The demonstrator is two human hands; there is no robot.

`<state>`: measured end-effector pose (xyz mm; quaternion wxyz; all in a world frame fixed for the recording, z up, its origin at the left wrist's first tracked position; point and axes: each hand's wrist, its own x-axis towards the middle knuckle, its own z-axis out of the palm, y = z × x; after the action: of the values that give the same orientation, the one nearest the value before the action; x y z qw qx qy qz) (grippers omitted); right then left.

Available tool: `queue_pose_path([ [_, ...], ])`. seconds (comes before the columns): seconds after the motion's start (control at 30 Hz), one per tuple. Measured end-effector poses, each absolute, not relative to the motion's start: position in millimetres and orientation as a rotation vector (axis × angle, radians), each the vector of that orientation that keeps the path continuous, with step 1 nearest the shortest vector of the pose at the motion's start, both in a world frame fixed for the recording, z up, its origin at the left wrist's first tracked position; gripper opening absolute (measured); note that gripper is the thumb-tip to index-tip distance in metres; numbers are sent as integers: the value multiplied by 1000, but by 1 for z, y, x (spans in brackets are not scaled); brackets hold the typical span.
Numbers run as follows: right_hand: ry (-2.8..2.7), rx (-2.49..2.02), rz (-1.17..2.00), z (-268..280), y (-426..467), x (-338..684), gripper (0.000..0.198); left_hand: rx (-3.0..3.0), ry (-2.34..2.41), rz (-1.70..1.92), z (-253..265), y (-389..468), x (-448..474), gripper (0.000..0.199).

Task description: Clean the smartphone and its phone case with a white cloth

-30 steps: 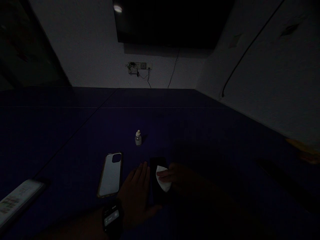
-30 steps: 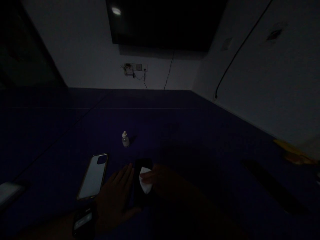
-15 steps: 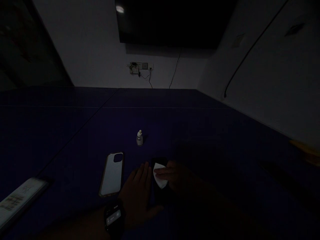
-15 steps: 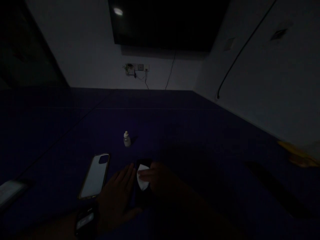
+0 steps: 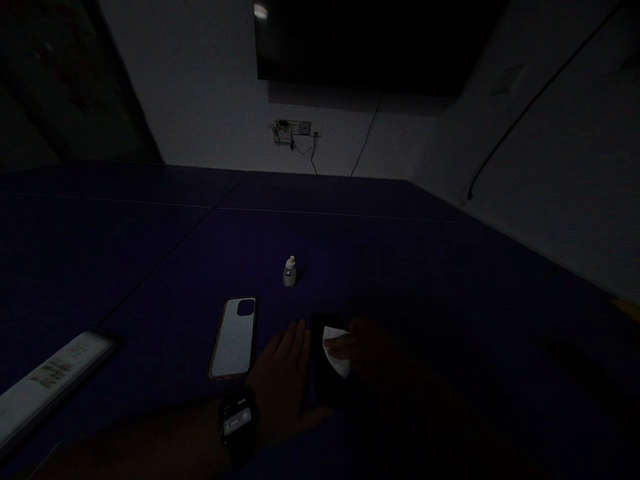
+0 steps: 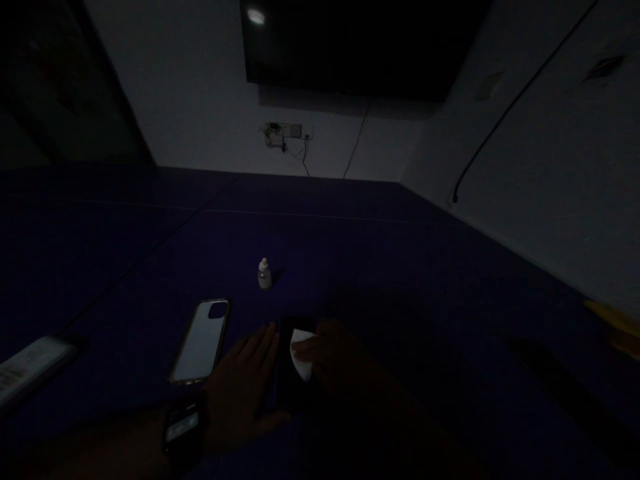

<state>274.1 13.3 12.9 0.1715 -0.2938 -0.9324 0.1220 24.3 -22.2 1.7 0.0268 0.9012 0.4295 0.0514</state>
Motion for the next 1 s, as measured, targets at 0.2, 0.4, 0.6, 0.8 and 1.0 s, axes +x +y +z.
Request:
queue_pose_path([
  [0.2, -2736, -928, 401, 14, 15, 267, 46, 2790, 1301, 178, 4, -22, 24, 103],
  [0.4, -2571, -1080, 326, 16, 10, 298, 35, 2771, 1314, 175, 0, -21, 25, 107],
  [0.6, -2595, -983, 319, 14, 5, 299, 41, 2774, 1309, 231, -6, -21, 23, 106],
  [0.8, -2615, -991, 387, 24, 4, 298, 37, 2743, 1320, 161, 3, -21, 25, 105],
  [1.0, -2592, -1159, 297, 24, 3, 297, 35, 2743, 1333, 148, 4, -20, 25, 107],
])
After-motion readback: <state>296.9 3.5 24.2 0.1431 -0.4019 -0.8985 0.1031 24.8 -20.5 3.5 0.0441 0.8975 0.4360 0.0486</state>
